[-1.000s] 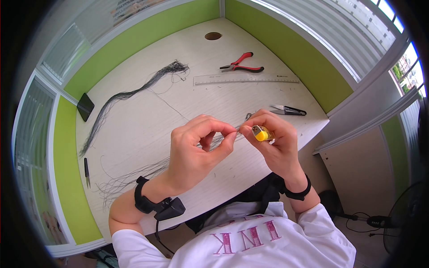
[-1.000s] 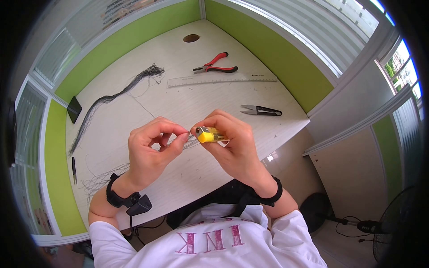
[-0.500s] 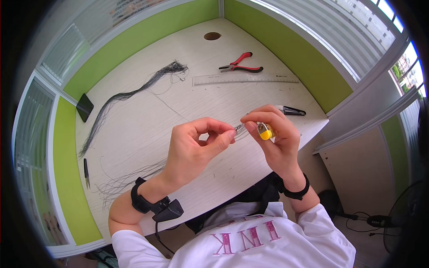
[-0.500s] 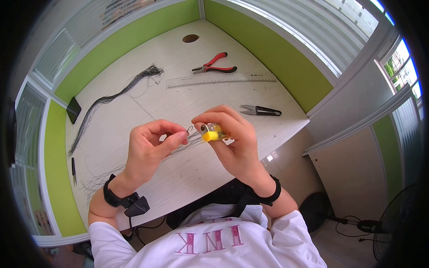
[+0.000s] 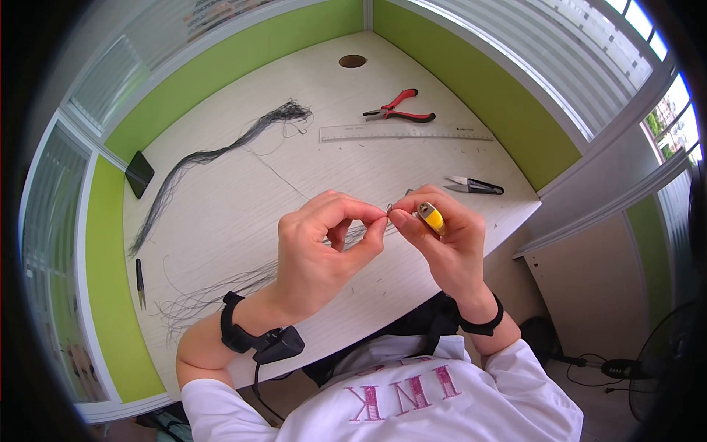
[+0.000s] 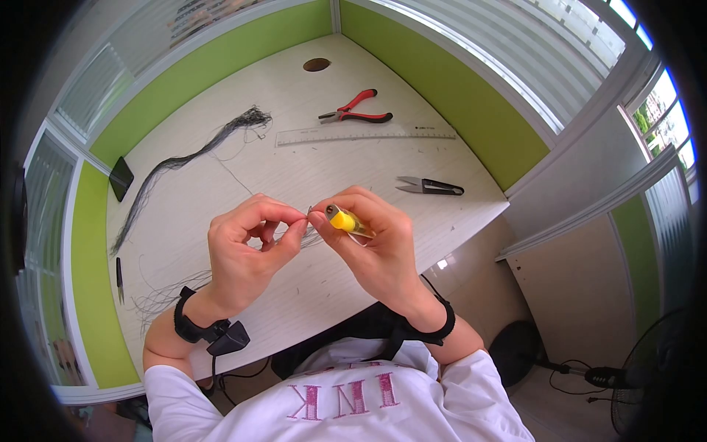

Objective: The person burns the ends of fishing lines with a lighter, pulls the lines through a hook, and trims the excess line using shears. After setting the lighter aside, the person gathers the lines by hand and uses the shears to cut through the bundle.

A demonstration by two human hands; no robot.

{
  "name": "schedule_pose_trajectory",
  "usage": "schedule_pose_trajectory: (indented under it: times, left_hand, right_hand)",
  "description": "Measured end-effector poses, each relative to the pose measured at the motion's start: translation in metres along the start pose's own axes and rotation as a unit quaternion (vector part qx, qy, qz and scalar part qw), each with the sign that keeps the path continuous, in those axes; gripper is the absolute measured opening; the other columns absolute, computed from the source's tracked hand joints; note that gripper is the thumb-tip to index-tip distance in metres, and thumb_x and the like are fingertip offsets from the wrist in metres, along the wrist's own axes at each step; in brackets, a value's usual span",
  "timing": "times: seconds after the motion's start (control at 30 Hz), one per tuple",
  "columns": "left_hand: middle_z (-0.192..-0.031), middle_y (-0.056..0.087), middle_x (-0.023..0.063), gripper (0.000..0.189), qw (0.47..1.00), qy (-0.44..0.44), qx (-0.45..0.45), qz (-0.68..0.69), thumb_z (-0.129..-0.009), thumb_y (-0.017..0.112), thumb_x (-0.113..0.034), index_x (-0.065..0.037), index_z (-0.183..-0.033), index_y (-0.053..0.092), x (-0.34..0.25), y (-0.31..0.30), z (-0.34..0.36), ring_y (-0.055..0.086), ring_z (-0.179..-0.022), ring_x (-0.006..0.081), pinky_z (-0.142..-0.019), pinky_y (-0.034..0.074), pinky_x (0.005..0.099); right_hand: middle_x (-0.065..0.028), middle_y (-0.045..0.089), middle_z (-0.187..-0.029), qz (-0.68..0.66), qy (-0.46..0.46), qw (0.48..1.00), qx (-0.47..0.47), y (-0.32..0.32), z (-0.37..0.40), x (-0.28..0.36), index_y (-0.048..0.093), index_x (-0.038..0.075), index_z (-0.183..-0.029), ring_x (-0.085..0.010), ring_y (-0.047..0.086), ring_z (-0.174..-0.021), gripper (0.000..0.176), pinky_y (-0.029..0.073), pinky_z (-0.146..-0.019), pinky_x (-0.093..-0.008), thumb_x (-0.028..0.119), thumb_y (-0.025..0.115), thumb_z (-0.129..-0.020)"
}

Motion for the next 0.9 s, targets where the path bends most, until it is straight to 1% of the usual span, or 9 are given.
schedule_pose_trajectory:
  times: [0.1, 0.13, 0.17, 0.2, 0.33, 0.4, 0.5, 0.7, 0.9]
  left_hand:
    - [-0.07, 0.062, -0.0013, 0.005, 0.999, -0.043, 0.003, 0.025, -0.079, 0.072, -0.004, -0.004, -0.08, 0.068, -0.001, 0.0, 0.002, 0.04, -0.054, 0.0028, -0.045, 0.032, 0.0189]
    - [-0.071, 0.062, -0.0018, 0.006, 0.99, -0.11, 0.009, 0.087, -0.081, 0.071, -0.006, -0.002, -0.083, 0.068, 0.001, 0.0, 0.003, 0.04, -0.055, 0.0019, -0.047, 0.032, 0.018]
    - [-0.071, 0.062, -0.0023, 0.008, 0.973, -0.176, 0.016, 0.149, -0.083, 0.07, -0.008, -0.001, -0.085, 0.069, 0.002, 0.0, 0.003, 0.04, -0.057, 0.0009, -0.048, 0.033, 0.0171]
    - [-0.071, 0.062, -0.0023, 0.008, 0.973, -0.175, 0.016, 0.149, -0.083, 0.07, -0.008, -0.001, -0.085, 0.069, 0.003, 0.0, 0.003, 0.04, -0.057, 0.0009, -0.048, 0.033, 0.0171]
    - [-0.073, 0.064, -0.001, 0.016, 0.962, -0.2, 0.041, 0.182, -0.087, 0.069, -0.013, 0.002, -0.09, 0.068, 0.004, -0.001, 0.001, 0.044, -0.062, 0.0, -0.053, 0.036, 0.0158]
    - [-0.074, 0.064, -0.0001, 0.017, 0.96, -0.207, 0.046, 0.181, -0.087, 0.069, -0.013, 0.003, -0.09, 0.068, 0.001, -0.003, 0.0, 0.047, -0.063, 0.0002, -0.055, 0.037, 0.0158]
    - [-0.076, 0.066, 0.0017, 0.017, 0.949, -0.233, 0.057, 0.203, -0.087, 0.068, -0.013, 0.003, -0.091, 0.068, -0.002, -0.006, -0.002, 0.052, -0.067, 0.001, -0.056, 0.038, 0.0162]
    - [-0.078, 0.068, 0.004, 0.016, 0.947, -0.23, 0.076, 0.212, -0.088, 0.067, -0.013, 0.003, -0.092, 0.069, -0.001, -0.006, -0.001, 0.055, -0.069, 0.0026, -0.057, 0.04, 0.0166]
    - [-0.079, 0.067, 0.0036, 0.015, 0.953, -0.203, 0.066, 0.216, -0.088, 0.067, -0.011, 0.003, -0.092, 0.068, 0.005, -0.001, 0.002, 0.057, -0.071, 0.0025, -0.055, 0.039, 0.0158]
  right_hand:
    - [-0.0049, 0.06, -0.082, 0.016, -0.01, 1.0, 0.009, -0.001, 0.0, 0.0, 0.065, -0.003, -0.09, -0.0096, 0.05, -0.071, 0.005, 0.037, -0.061, -0.0229, -0.002, 0.064, -0.085]
    - [-0.0049, 0.06, -0.082, 0.017, -0.01, 1.0, 0.01, -0.003, 0.0, -0.002, 0.065, -0.003, -0.09, -0.0096, 0.05, -0.071, 0.005, 0.037, -0.061, -0.0229, -0.002, 0.064, -0.085]
    - [-0.0058, 0.06, -0.085, 0.057, -0.045, 0.997, 0.026, -0.006, 0.0, -0.005, 0.064, -0.002, -0.092, -0.0118, 0.055, -0.073, 0.008, 0.043, -0.063, -0.0239, -0.001, 0.066, -0.084]
    - [-0.0067, 0.06, -0.088, 0.097, -0.079, 0.991, 0.041, -0.007, 0.0, -0.008, 0.063, -0.001, -0.093, -0.014, 0.059, -0.075, 0.012, 0.048, -0.066, -0.0248, 0.0, 0.068, -0.083]
    - [-0.0077, 0.06, -0.088, 0.07, -0.076, 0.994, 0.031, -0.006, 0.0, -0.011, 0.063, 0.0, -0.095, -0.017, 0.06, -0.075, 0.019, 0.048, -0.066, -0.0258, -0.005, 0.069, -0.077]
    - [-0.0079, 0.061, -0.09, 0.143, -0.171, 0.975, -0.012, -0.007, -0.003, -0.006, 0.065, 0.001, -0.095, -0.0171, 0.061, -0.077, 0.024, 0.048, -0.065, -0.026, -0.009, 0.068, -0.074]
    - [-0.0079, 0.061, -0.091, 0.163, -0.207, 0.965, -0.005, -0.009, -0.004, -0.006, 0.067, 0.002, -0.095, -0.0174, 0.062, -0.078, 0.031, 0.049, -0.064, -0.0272, -0.013, 0.068, -0.068]
    - [-0.0077, 0.061, -0.09, 0.171, -0.229, 0.958, 0.008, -0.008, -0.005, -0.01, 0.068, 0.003, -0.093, -0.0191, 0.063, -0.076, 0.035, 0.051, -0.063, -0.0279, -0.015, 0.067, -0.063]
    - [-0.0105, 0.059, -0.089, 0.195, -0.237, 0.952, 0.0, -0.004, -0.006, -0.01, 0.063, 0.0, -0.091, -0.0216, 0.063, -0.073, 0.03, 0.051, -0.061, -0.029, -0.015, 0.065, -0.065]
Point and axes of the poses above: each hand's wrist, its own z-axis away from the middle knuckle, its own y-axis out of the palm, x = y × z, the point moved 1 cm from there along -z, towards the middle knuckle
